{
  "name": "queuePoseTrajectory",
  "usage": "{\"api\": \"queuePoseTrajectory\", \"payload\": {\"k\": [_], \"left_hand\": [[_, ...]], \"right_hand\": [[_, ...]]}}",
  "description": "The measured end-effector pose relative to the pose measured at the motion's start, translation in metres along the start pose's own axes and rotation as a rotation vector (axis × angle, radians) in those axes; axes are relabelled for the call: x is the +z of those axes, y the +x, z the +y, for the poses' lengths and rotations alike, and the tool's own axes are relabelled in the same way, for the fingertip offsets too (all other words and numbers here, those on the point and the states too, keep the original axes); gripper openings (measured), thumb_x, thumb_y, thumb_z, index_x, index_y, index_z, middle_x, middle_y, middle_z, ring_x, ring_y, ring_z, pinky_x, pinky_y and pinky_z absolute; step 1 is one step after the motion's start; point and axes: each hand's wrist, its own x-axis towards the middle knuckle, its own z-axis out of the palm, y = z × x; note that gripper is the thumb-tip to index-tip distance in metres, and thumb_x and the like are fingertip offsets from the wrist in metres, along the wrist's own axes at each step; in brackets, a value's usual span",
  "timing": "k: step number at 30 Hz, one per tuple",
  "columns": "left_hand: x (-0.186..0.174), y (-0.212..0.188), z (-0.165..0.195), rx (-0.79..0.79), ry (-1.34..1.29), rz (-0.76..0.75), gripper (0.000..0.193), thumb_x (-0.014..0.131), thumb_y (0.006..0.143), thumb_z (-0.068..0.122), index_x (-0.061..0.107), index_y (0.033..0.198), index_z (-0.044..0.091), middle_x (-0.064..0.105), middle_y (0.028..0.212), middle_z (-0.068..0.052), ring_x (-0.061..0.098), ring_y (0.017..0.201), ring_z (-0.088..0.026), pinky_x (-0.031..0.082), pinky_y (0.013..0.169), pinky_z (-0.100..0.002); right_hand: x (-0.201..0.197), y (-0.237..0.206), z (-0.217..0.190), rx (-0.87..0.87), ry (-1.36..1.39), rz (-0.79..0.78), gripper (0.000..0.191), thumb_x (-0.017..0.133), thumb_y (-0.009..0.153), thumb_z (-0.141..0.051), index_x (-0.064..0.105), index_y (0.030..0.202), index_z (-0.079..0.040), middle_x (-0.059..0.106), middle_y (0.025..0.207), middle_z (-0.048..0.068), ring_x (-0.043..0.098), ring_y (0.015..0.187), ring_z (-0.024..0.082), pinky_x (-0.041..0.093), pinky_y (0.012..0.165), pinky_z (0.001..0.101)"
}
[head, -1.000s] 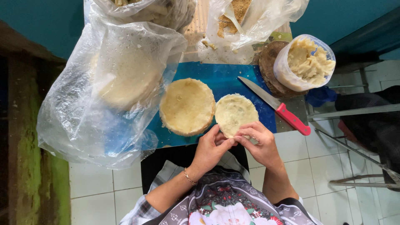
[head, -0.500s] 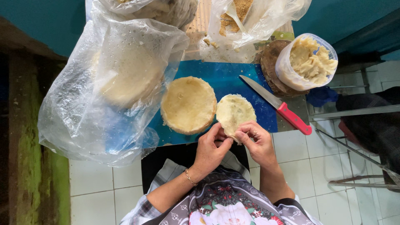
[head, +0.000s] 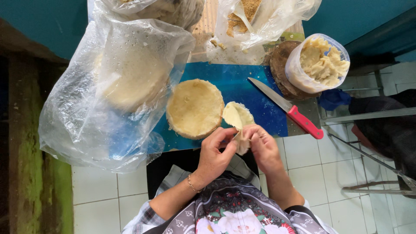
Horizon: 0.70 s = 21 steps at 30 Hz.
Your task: The person shapes dough at a small table, pressing and folding pieces of dough into round tart-like shells and smoothing their edges by hand. They cut a piece of dough with a knife, wrap a dough piece in a plastic bag, and continue forming shells, placing finished ones on the table.
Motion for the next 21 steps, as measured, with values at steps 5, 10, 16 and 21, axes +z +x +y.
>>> {"api": "queuePoseTrajectory", "payload": {"k": [5,10,16,21], "left_hand": [[-0.009,-0.002,0.014,0.086,0.045,-0.071,0.019,0.068,0.093,-0.001,0.071,0.112,0.000,0.065,0.095,-0.006,0.068,0.083,-0.012,0.058,0.075,-0.024],[-0.038,-0.007,0.023,0.159,0.104,0.010,0.017,0.067,0.090,-0.005,0.074,0.104,0.000,0.069,0.094,-0.005,0.067,0.083,-0.015,0.053,0.075,-0.025],[-0.022,-0.005,0.026,-0.212,-0.340,-0.020,0.022,0.066,0.089,0.001,0.060,0.109,0.007,0.065,0.099,0.003,0.061,0.091,-0.007,0.056,0.083,-0.024],[-0.019,-0.007,0.020,-0.185,-0.143,0.105,0.011,0.066,0.099,0.009,0.067,0.108,0.003,0.070,0.093,0.000,0.063,0.083,-0.005,0.054,0.070,-0.022]], "right_hand": [[0.005,-0.003,0.004,-0.150,-0.102,-0.050,0.023,0.075,0.094,0.000,0.056,0.108,-0.005,0.058,0.110,0.003,0.060,0.098,0.009,0.051,0.086,0.0255],[-0.007,-0.003,-0.011,-0.169,-0.187,0.090,0.013,0.071,0.093,0.001,0.059,0.097,-0.003,0.068,0.116,0.009,0.065,0.098,0.010,0.054,0.086,0.0259],[0.022,-0.010,0.008,-0.182,-0.232,0.184,0.025,0.070,0.098,0.004,0.057,0.118,-0.002,0.066,0.103,0.009,0.065,0.091,0.011,0.054,0.079,0.0254],[0.041,-0.015,0.004,-0.409,-0.403,0.149,0.038,0.070,0.095,0.005,0.055,0.129,-0.001,0.064,0.120,0.010,0.065,0.107,0.013,0.055,0.094,0.0272]]}}
